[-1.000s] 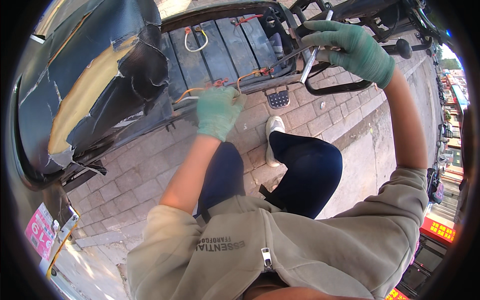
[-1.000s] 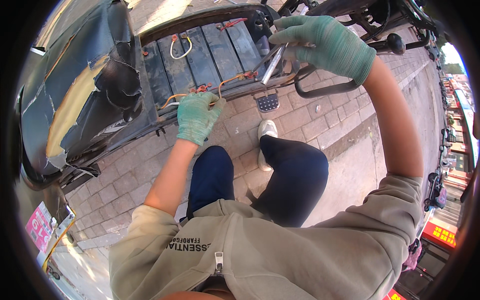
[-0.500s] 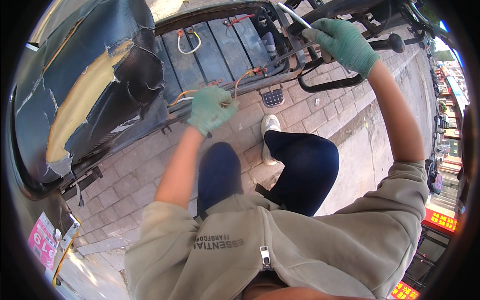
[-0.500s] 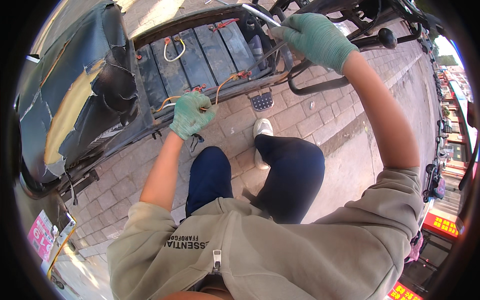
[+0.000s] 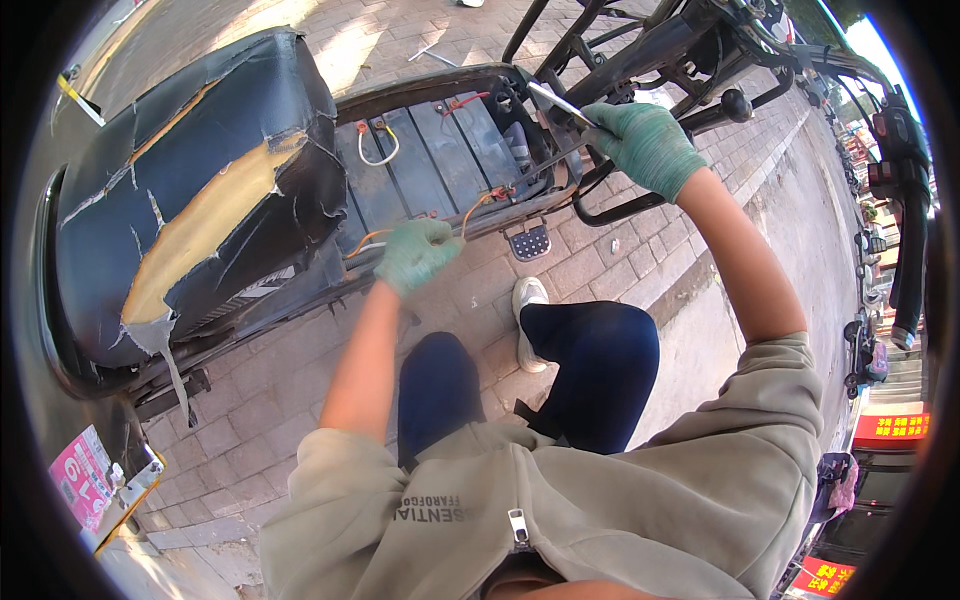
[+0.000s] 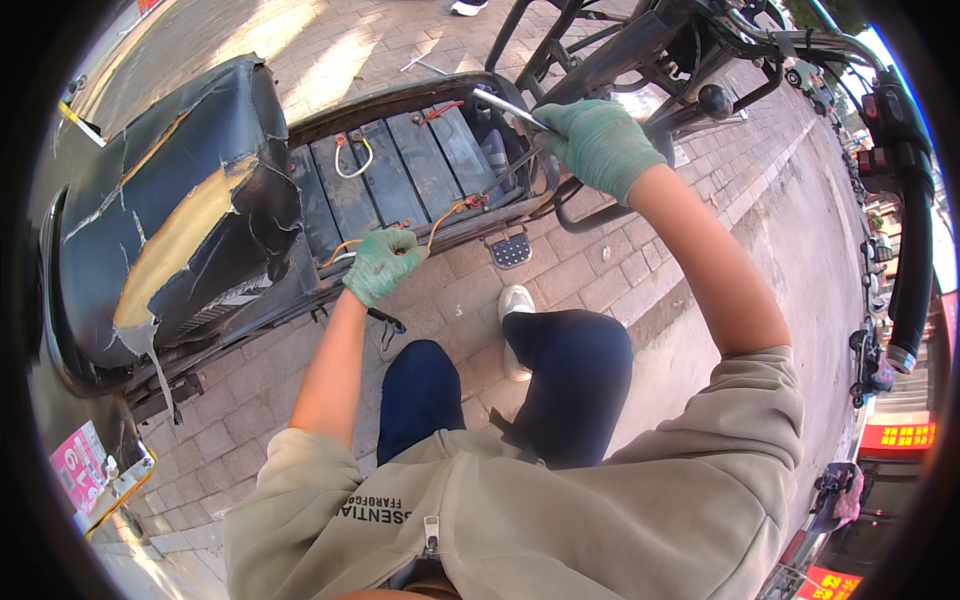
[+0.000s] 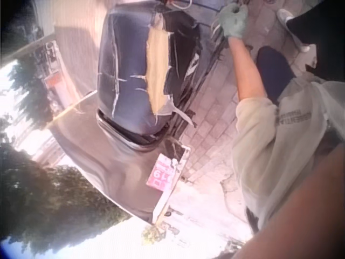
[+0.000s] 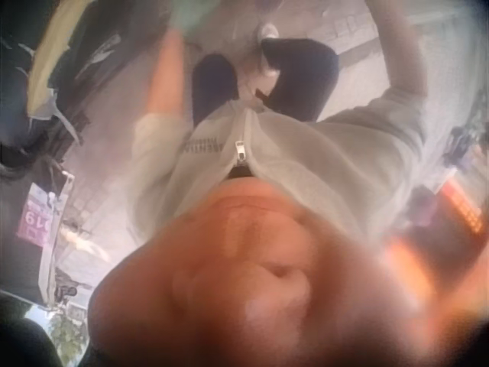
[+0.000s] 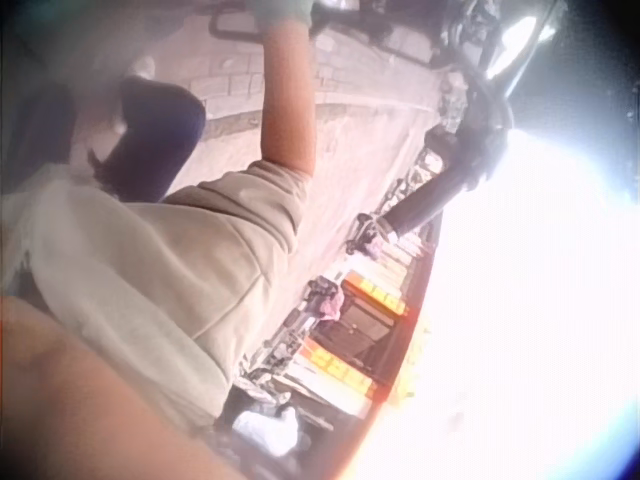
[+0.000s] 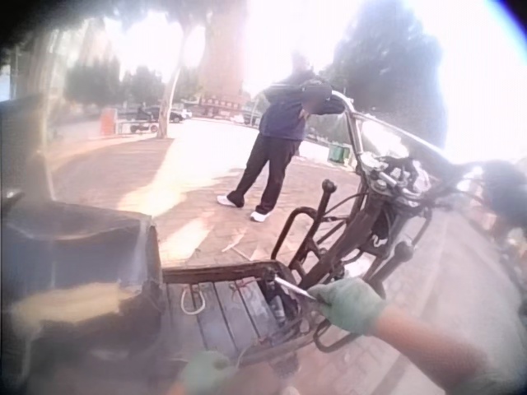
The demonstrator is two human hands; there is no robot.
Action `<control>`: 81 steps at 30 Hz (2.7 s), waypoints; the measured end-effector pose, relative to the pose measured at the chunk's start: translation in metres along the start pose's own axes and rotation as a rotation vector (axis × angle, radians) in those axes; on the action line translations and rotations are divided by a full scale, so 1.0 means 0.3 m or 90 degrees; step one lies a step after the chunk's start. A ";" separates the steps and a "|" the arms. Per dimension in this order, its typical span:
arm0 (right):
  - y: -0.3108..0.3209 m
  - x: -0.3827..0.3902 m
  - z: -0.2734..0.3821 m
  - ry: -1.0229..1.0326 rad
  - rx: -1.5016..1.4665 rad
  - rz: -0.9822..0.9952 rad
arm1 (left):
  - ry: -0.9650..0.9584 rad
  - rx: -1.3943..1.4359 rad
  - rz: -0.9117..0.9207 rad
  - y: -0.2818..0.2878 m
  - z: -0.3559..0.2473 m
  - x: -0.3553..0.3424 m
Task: The person kneels beside an electric scooter with the seat compartment open and uses a wrench to tighten battery terminal bolts. They connect and adjust red and orange wires to the battery terminals, then reposition the seat cover over the battery compartment.
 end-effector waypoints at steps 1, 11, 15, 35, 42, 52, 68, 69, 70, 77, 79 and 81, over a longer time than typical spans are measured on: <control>0.001 -0.009 0.005 0.029 0.006 0.004 | -0.013 0.005 -0.018 0.005 0.002 -0.004; -0.036 -0.069 0.035 0.112 0.021 -0.016 | -0.005 0.035 -0.055 -0.017 0.061 -0.022; -0.075 -0.039 0.121 0.028 -0.096 -0.201 | -0.064 0.026 -0.069 -0.018 0.034 -0.032; -0.051 0.101 0.103 -0.017 -0.104 -0.559 | 0.039 0.016 -0.058 0.006 0.009 -0.006; -0.047 0.109 0.100 0.010 -0.119 -0.591 | 0.071 -0.018 -0.025 0.002 0.009 -0.002; -0.074 0.109 0.071 0.022 -0.105 -0.649 | 0.039 0.062 -0.057 -0.018 0.059 -0.012; -0.156 0.071 0.028 -0.081 -0.058 -0.462 | 0.033 0.168 -0.023 -0.032 0.130 -0.055; -0.155 0.072 0.025 -0.091 -0.052 -0.441 | -0.008 0.173 -0.016 -0.036 0.101 -0.052; -0.153 0.067 0.023 -0.106 -0.046 -0.421 | 0.002 0.177 0.013 -0.047 0.094 -0.056; -0.113 0.092 0.032 -0.008 -0.110 -0.511 | 0.026 0.169 -0.003 -0.008 0.074 -0.017; -0.101 0.087 0.020 0.022 -0.156 -0.482 | 0.069 0.162 0.003 -0.005 0.079 -0.008; -0.091 0.073 0.010 0.038 -0.137 -0.409 | 0.073 0.079 -0.007 0.004 0.068 -0.002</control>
Point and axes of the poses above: each hand's wrist, its own x-axis away from the middle knuckle, its own y-axis out of the back of the hand, z = x × y, the point moved 8 cm from there along -x, towards the middle knuckle, and after that the axes turned 2 degrees about y, right-handed, at the moved point
